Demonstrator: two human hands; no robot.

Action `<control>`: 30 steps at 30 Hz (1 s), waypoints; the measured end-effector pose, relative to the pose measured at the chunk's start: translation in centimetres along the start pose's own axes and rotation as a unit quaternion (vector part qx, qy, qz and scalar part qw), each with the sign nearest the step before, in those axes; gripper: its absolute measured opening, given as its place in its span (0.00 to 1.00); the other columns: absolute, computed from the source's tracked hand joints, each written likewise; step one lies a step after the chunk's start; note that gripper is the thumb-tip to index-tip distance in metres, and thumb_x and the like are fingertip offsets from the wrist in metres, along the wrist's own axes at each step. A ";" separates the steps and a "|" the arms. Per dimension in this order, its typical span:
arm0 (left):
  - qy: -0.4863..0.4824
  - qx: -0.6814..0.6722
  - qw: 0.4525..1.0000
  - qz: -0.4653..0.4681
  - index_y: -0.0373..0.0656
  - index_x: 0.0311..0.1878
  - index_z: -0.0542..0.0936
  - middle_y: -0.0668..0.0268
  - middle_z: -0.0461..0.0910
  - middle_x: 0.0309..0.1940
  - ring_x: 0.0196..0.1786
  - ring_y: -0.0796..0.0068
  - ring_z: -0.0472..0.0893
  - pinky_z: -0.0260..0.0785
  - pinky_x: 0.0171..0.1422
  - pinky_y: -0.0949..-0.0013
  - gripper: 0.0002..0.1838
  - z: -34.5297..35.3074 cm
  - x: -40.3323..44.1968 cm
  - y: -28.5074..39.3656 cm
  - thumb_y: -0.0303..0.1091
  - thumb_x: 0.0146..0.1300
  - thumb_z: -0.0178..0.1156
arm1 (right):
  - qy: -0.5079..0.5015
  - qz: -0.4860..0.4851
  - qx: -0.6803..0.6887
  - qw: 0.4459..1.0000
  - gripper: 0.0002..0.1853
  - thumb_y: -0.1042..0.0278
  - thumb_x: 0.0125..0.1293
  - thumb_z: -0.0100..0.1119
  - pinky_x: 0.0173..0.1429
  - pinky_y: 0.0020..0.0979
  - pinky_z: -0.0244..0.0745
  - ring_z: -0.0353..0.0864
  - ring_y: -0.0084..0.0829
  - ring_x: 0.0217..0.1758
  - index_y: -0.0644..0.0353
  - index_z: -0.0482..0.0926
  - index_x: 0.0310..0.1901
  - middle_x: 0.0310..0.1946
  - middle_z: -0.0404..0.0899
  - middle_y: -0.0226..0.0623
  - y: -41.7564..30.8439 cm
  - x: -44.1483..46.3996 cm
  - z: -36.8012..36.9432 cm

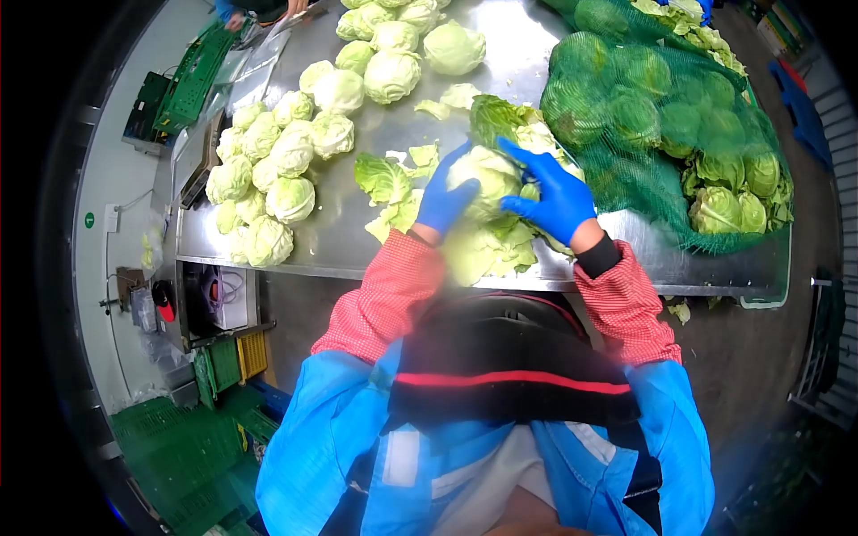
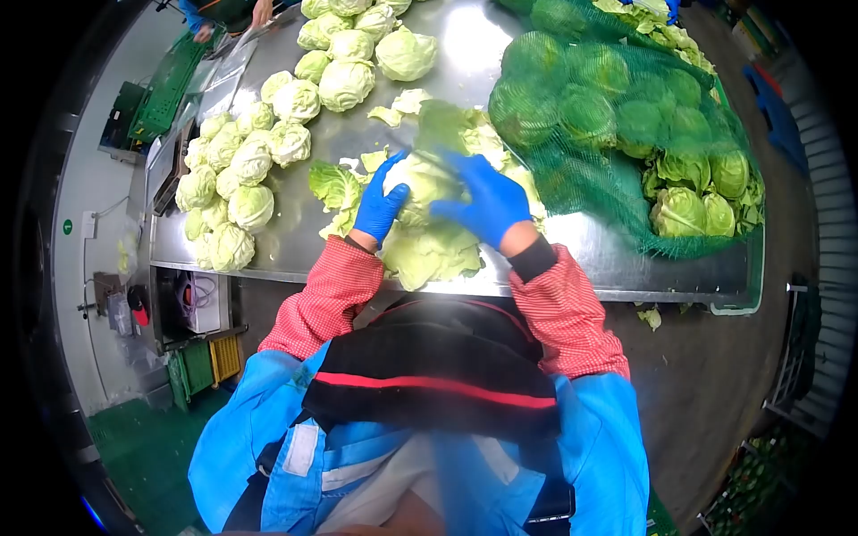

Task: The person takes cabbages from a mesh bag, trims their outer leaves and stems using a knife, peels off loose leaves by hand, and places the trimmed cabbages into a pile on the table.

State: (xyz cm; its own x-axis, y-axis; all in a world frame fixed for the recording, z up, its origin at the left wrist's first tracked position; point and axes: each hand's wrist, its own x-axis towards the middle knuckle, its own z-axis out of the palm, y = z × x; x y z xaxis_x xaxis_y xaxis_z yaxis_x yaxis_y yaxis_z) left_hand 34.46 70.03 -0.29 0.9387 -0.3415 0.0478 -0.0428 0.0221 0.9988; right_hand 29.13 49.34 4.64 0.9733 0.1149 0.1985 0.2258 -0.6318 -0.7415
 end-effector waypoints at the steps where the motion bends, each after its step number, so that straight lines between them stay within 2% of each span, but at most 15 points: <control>1: -0.002 0.019 1.000 -0.016 0.41 0.69 0.63 0.60 0.72 0.59 0.59 0.71 0.71 0.64 0.64 0.69 0.36 0.2 -0.1 -0.1 0.36 0.58 0.65 | 0.000 -0.027 -0.068 0.997 0.25 0.54 0.54 0.67 0.41 0.34 0.76 0.80 0.38 0.37 0.45 0.75 0.54 0.41 0.77 0.37 -1.0 0.2 0.2; 2: -0.004 0.037 0.999 -0.032 0.41 0.69 0.63 0.60 0.72 0.59 0.60 0.71 0.71 0.64 0.64 0.69 0.36 0.3 -0.1 -0.1 0.35 0.58 0.66 | 0.020 -0.067 -0.106 0.992 0.30 0.52 0.52 0.67 0.41 0.35 0.77 0.80 0.39 0.39 0.43 0.72 0.58 0.44 0.75 0.36 -0.8 0.2 1.0; 5: -0.002 -0.015 1.000 -0.027 0.42 0.69 0.62 0.60 0.71 0.60 0.60 0.71 0.70 0.63 0.65 0.69 0.38 1.0 0.0 0.1 0.34 0.57 0.67 | 0.006 -0.026 -0.104 0.994 0.30 0.52 0.51 0.68 0.41 0.35 0.77 0.80 0.39 0.39 0.43 0.73 0.58 0.44 0.75 0.36 -0.4 -0.1 1.7; 10: 0.055 0.072 0.994 -0.058 0.40 0.64 0.69 0.60 0.74 0.57 0.59 0.71 0.72 0.63 0.65 0.69 0.30 1.6 -0.7 -1.8 0.37 0.60 0.64 | 0.044 -0.016 0.107 0.993 0.15 0.64 0.55 0.66 0.43 0.29 0.75 0.81 0.34 0.38 0.54 0.80 0.44 0.38 0.78 0.34 2.0 -1.4 2.8; 13: 0.064 -0.011 0.994 -0.088 0.39 0.62 0.71 0.61 0.75 0.56 0.58 0.71 0.73 0.63 0.64 0.70 0.27 1.0 -0.2 -3.4 0.41 0.62 0.62 | 0.016 0.008 0.127 0.992 0.13 0.67 0.55 0.66 0.44 0.28 0.74 0.81 0.33 0.39 0.56 0.81 0.42 0.38 0.79 0.34 3.2 -2.4 3.1; 14: 0.028 -0.027 0.993 -0.114 0.44 0.67 0.66 0.64 0.72 0.60 0.61 0.69 0.72 0.66 0.63 0.63 0.34 0.5 -0.4 -3.8 0.58 0.67 0.51 | 0.018 0.014 0.164 0.986 0.11 0.68 0.56 0.66 0.45 0.27 0.74 0.81 0.29 0.40 0.59 0.80 0.40 0.38 0.79 0.33 3.4 -2.8 2.7; 15: 0.039 -0.128 0.972 -0.193 0.45 0.68 0.65 0.62 0.71 0.61 0.62 0.67 0.71 0.66 0.63 0.60 0.36 0.4 -0.4 -2.8 0.61 0.66 0.48 | 0.034 0.046 0.209 0.976 0.11 0.68 0.57 0.66 0.46 0.27 0.74 0.80 0.27 0.40 0.60 0.79 0.41 0.37 0.80 0.33 3.5 -3.3 2.4; 17: 0.062 -0.323 0.881 -0.339 0.48 0.69 0.63 0.60 0.69 0.64 0.64 0.62 0.70 0.65 0.65 0.55 0.39 0.4 -0.2 -0.1 0.68 0.65 0.43 | 0.074 0.107 0.294 0.947 0.13 0.69 0.57 0.66 0.46 0.27 0.74 0.80 0.26 0.40 0.60 0.78 0.43 0.36 0.81 0.33 6.4 -3.8 2.5; 18: 0.043 -0.352 0.881 -0.315 0.50 0.70 0.61 0.57 0.66 0.66 0.66 0.55 0.69 0.63 0.66 0.47 0.44 0.1 -0.2 -0.3 0.74 0.61 0.38 | 0.095 0.122 0.231 0.961 0.14 0.67 0.57 0.67 0.47 0.28 0.74 0.80 0.27 0.40 0.60 0.78 0.44 0.36 0.81 0.35 7.3 -3.6 1.8; 20: -0.012 -0.484 0.820 -0.305 0.51 0.71 0.60 0.57 0.65 0.67 0.66 0.54 0.68 0.63 0.66 0.45 0.45 -0.1 -0.4 -0.3 0.75 0.60 0.38 | 0.098 0.189 0.068 0.975 0.23 0.59 0.55 0.69 0.47 0.31 0.75 0.80 0.34 0.39 0.57 0.76 0.51 0.42 0.81 0.40 7.3 -2.7 0.5; 21: -0.041 -0.546 0.783 -0.296 0.52 0.71 0.60 0.57 0.64 0.67 0.66 0.53 0.68 0.63 0.66 0.44 0.46 -0.1 -0.3 -0.2 0.76 0.59 0.38 | 0.102 0.153 0.056 0.981 0.27 0.57 0.55 0.69 0.47 0.32 0.75 0.80 0.35 0.40 0.55 0.74 0.55 0.44 0.81 0.42 5.8 -2.3 -0.2; 23: -0.092 -0.531 0.789 -0.296 0.54 0.72 0.58 0.57 0.62 0.68 0.67 0.52 0.66 0.62 0.66 0.41 0.47 0.2 -0.7 0.5 0.78 0.57 0.38 | 0.106 0.080 0.031 0.991 0.34 0.52 0.53 0.70 0.47 0.34 0.75 0.80 0.38 0.41 0.53 0.71 0.61 0.48 0.79 0.44 1.5 -1.5 -0.7; 25: -0.203 -0.521 0.773 -0.300 0.54 0.72 0.58 0.57 0.61 0.69 0.67 0.52 0.66 0.62 0.66 0.41 0.48 0.3 -0.8 2.0 0.78 0.57 0.37 | 0.021 0.102 0.051 0.993 0.41 0.49 0.53 0.70 0.51 0.35 0.75 0.80 0.39 0.49 0.52 0.64 0.67 0.53 0.76 0.47 -1.8 -1.1 -1.3; 26: -0.109 -0.449 0.807 -0.367 0.55 0.72 0.57 0.57 0.61 0.69 0.67 0.53 0.66 0.62 0.67 0.44 0.42 0.5 -0.6 3.5 0.73 0.62 0.39 | 0.079 0.016 0.177 0.981 0.39 0.48 0.55 0.68 0.56 0.34 0.73 0.78 0.40 0.56 0.54 0.66 0.66 0.55 0.76 0.49 -0.1 -0.8 0.4; 30: -0.174 -0.153 0.967 -0.103 0.48 0.72 0.57 0.59 0.62 0.68 0.67 0.60 0.66 0.61 0.69 0.56 0.34 1.4 0.3 4.3 0.56 0.69 0.44 | 0.049 0.089 0.162 0.982 0.36 0.51 0.57 0.66 0.58 0.33 0.71 0.77 0.40 0.58 0.56 0.67 0.65 0.56 0.76 0.48 0.0 -1.1 0.6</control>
State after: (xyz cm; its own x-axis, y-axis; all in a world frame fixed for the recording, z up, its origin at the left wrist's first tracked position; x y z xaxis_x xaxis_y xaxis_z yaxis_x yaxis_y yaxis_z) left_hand 34.06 68.72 4.05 0.7421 -0.6629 -0.0992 0.2858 0.1790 0.9414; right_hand 28.10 49.69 4.03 0.9936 -0.0590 0.0962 0.0691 -0.3563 -0.9318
